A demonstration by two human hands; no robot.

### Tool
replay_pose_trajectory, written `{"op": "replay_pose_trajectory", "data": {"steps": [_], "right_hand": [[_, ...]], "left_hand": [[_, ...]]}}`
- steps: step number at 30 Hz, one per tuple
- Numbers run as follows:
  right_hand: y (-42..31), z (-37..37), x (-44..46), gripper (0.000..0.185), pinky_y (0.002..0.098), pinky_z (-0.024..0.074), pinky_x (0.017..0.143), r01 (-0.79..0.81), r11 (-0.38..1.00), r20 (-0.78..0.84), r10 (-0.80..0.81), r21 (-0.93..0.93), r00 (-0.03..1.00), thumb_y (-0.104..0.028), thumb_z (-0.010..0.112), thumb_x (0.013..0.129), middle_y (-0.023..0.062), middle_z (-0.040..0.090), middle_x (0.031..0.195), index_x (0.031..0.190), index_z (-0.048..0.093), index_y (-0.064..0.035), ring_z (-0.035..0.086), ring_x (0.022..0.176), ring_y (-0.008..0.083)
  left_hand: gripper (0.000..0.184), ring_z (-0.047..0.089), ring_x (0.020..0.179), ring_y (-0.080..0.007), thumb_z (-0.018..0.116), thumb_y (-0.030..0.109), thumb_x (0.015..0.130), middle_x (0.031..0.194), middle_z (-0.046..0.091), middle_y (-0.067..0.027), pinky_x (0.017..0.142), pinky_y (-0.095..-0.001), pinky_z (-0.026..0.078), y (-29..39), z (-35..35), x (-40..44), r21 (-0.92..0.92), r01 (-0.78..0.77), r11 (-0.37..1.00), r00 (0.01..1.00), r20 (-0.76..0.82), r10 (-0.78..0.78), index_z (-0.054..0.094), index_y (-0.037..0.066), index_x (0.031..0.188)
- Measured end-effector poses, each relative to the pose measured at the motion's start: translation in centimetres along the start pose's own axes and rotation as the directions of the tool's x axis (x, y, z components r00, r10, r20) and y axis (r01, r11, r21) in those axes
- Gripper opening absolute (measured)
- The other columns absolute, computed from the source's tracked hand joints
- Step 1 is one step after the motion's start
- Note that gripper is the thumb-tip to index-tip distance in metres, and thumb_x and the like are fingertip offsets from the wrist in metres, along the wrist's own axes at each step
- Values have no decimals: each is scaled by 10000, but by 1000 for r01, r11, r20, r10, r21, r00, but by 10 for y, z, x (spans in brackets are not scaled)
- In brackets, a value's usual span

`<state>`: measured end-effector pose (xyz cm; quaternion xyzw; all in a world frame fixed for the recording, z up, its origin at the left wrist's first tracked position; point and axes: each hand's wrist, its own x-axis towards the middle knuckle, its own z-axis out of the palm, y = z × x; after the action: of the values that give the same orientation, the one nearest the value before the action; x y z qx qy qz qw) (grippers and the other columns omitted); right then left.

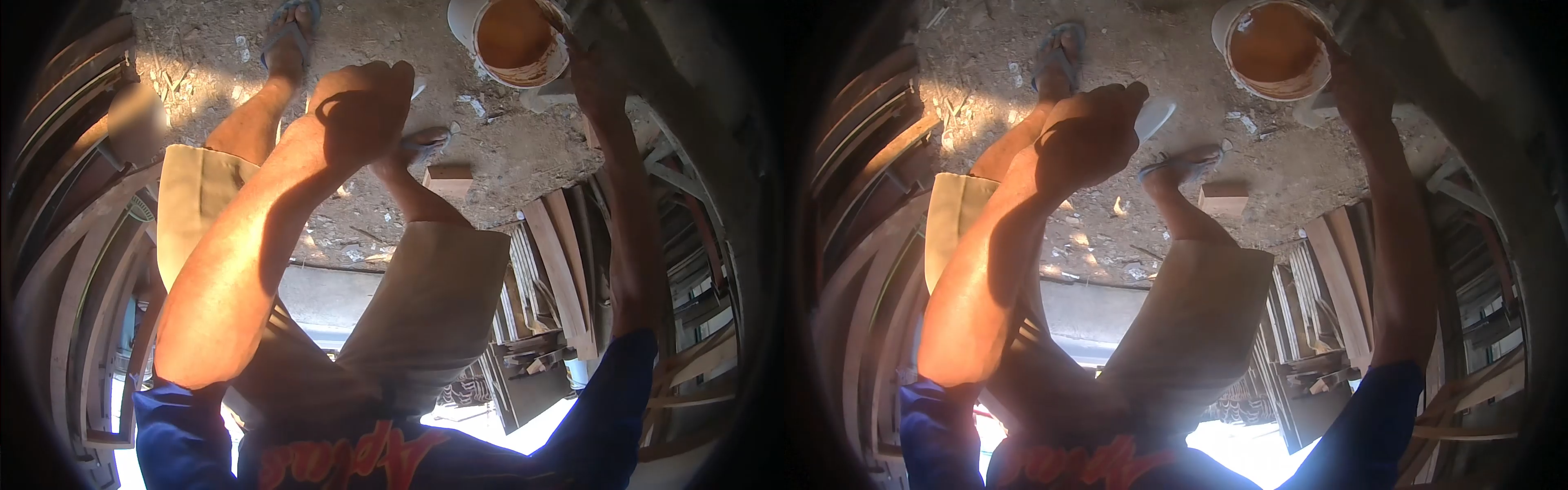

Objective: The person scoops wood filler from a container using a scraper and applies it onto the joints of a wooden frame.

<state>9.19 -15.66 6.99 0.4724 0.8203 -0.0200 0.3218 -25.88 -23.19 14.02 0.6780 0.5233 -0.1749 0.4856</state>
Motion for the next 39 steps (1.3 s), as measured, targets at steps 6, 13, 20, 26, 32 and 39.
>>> {"op": "replay_pose_trajectory", "data": {"steps": [6, 13, 20, 26, 32, 39], "right_hand": [[-2, 8, 6, 422, 442, 559, 659, 26, 999, -102, -23, 25, 995, -201, 545, 978, 142, 640, 899, 1398, 558, -229, 674, 794, 310], [-2, 27, 10, 482, 454, 600, 716, 58, 998, 34, -57, -23, 998, -125, 493, 983, 179, 679, 1004, 1455, 473, -219, 722, 873, 333], [-2, 32, 4, 479, 439, 587, 600, 19, 999, -29, -20, -41, 999, -140, 523, 976, 171, 639, 970, 1445, 478, -229, 712, 780, 322], [6, 46, 4, 457, 421, 581, 674, 20, 999, -44, -19, 28, 999, -142, 525, 979, 138, 659, 961, 1428, 500, -222, 698, 826, 284], [-9, -20, 8, 404, 426, 572, 770, 44, 997, -59, -40, 63, 997, -167, 516, 994, 125, 681, 985, 1390, 562, -230, 688, 907, 290], [16, 5, -9, 449, 402, 561, 786, 144, 977, -306, -186, -156, 934, -116, 497, 1012, 189, 644, 1068, 1439, 548, -246, 674, 941, 313]], "left_hand": [[251, 687, 924, -387, 583, 74, 873, 992, 689, -184, 783, -491, 545, -4, 0, -3, -29, -21, 999, 998, -55, 20, 586, 51, 1123], [192, 680, 894, -396, 570, 65, 866, 932, 678, -189, 758, -501, 536, -13, 6, -3, -45, -72, 996, 983, -174, 63, 583, 50, 1057], [164, 674, 845, -404, 558, 57, 861, 883, 671, -184, 722, -512, 534, -10, 11, -6, -114, -82, 990, 957, -288, 46, 581, 69, 1023], [192, 682, 859, -401, 553, 52, 860, 913, 681, -195, 737, -508, 540, -7, 10, -3, -60, 16, 998, 980, -196, -28, 590, 69, 1048], [135, 628, 482, -224, 598, 166, 876, 785, 600, -105, 346, -406, 437, -31, 50, 10, 67, -234, 970, 803, -550, 232, 522, 92, 958], [245, 678, 903, -402, 567, 33, 837, 937, 684, -199, 776, -501, 531, -9, 1, -4, -94, -41, 995, 979, -203, 21, 584, 51, 1081]]}}
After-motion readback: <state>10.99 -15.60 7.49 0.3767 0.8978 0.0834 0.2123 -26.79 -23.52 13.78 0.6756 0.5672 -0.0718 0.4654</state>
